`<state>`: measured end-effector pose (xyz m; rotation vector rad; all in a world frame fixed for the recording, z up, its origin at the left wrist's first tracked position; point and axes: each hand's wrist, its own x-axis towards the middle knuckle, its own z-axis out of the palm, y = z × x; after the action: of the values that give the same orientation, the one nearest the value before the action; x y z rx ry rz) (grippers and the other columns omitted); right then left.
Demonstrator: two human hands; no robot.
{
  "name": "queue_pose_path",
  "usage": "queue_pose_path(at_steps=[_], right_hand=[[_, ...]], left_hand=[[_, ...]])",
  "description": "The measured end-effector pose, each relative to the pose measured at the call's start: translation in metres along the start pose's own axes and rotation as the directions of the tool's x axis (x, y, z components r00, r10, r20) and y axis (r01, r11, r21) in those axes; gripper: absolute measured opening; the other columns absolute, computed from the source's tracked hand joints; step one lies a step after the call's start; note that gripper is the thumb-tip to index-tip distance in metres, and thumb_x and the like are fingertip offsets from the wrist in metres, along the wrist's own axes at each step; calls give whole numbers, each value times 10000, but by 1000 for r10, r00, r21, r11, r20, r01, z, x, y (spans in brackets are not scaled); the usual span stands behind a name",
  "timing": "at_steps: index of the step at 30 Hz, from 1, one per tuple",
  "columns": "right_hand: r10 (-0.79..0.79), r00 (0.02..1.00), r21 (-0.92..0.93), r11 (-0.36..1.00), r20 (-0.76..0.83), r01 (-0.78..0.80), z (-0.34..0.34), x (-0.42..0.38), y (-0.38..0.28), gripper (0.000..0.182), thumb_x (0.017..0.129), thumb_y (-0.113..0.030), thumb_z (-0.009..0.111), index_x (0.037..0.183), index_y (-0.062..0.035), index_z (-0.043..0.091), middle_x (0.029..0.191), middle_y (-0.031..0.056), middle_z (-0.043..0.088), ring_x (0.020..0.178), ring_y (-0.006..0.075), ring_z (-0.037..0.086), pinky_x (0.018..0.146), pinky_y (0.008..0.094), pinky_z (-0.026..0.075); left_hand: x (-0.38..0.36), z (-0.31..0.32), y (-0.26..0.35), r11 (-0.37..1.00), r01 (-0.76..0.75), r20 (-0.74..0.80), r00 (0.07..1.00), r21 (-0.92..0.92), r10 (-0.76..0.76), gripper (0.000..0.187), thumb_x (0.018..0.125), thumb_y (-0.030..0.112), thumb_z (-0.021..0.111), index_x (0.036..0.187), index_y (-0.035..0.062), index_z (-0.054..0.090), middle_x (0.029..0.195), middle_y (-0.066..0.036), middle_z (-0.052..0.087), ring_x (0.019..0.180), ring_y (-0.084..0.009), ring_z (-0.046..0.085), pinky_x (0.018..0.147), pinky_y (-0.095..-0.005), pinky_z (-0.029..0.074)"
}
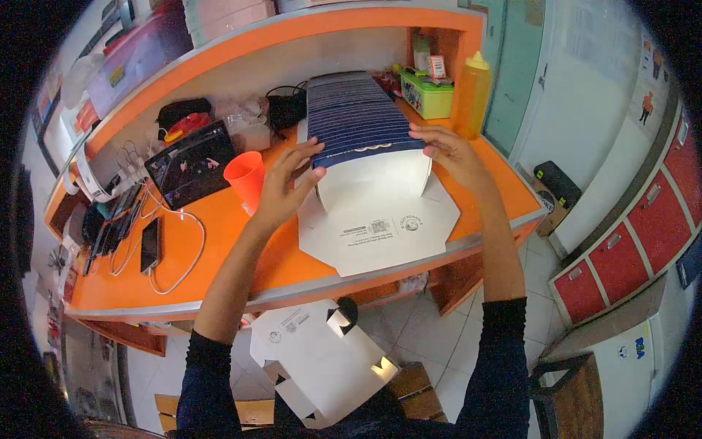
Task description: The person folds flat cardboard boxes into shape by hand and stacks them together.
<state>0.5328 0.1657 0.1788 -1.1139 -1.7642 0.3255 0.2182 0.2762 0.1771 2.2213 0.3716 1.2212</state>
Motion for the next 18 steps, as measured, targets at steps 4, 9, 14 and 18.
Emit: queue_pose_path(at_steps=[4,9,14,18], right_hand=[[-32,998,0,999,-49,32,0,5,8,287,919,-123,565,1198,-69,612,1303,79,550,1193,182,502,993,319,417],[95,979,70,994,-180,-83,13,2,0,272,919,-146,577,1170,-46,609,1251,86,576,1127,188,543,973,317,428],[-187,784,-423,900,-592,-105,57,-44,-65,257,900,-129,605,1126,-7,594,1138,145,596,1033,243,579,896,347,455],[-115,969,-479,878,-219,-4,155,-170,-104,286,868,-233,603,1035,-1,613,961,178,618,915,355,594,821,450,463]], left_hand=[[5,2,-4,1000,4,-10,1000,1,-4,379,867,244,670,1169,22,613,1231,-161,549,1186,-278,533,977,-362,457],[7,2,-3,1000,-9,-44,999,30,10,344,860,219,677,1130,15,621,1172,-169,572,1105,-304,572,917,-369,477],[-42,1,50,961,-68,-244,960,270,136,359,791,149,731,1064,-27,580,1054,-187,585,924,-338,590,826,-391,478],[-189,-7,77,946,-115,215,975,303,50,337,756,131,736,1049,46,594,983,-130,622,897,-344,596,807,-400,483]])
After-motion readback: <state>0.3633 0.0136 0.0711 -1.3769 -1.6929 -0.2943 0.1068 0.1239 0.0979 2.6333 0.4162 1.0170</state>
